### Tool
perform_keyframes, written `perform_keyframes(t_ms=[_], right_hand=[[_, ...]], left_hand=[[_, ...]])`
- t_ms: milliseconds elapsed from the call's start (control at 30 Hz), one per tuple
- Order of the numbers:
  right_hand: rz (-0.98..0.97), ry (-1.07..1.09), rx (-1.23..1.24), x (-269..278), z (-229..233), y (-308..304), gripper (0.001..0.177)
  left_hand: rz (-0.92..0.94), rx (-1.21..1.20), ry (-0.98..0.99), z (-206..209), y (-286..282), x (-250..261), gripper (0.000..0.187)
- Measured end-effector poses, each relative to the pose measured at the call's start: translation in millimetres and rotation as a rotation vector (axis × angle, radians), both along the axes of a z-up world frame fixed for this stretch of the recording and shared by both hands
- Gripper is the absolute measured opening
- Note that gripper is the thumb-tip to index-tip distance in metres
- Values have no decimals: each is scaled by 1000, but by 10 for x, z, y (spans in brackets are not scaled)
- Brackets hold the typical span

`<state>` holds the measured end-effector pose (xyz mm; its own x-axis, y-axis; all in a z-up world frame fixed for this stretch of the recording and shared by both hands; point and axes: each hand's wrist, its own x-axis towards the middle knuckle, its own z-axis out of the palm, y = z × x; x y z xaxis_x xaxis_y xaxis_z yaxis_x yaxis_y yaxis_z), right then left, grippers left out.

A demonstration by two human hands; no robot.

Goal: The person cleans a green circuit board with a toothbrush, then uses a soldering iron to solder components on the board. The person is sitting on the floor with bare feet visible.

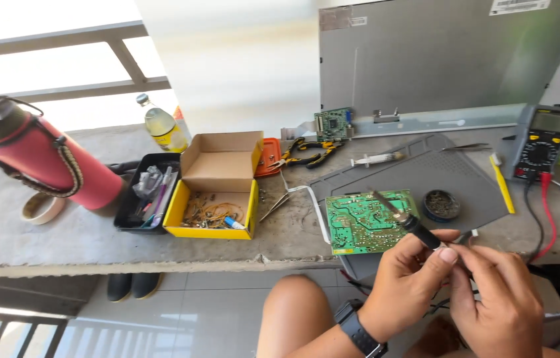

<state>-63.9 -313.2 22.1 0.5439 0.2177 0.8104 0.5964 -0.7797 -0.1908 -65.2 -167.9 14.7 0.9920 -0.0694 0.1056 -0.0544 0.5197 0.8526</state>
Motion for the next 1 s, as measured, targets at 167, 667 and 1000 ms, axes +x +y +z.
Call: perform_keyframes(t_ms=[167,667,1000], right_hand=[[-24,-91,74,-165,-31,2,14],[423,584,985,-42,-564,262,80],[428,379,812,26,-421,99,48]], left_hand=[[-42,-90,-18,-122,-26,145,33],[-114,-318,150,-46,9,145,29],[-62,-166,8,-23,69,-2,32]])
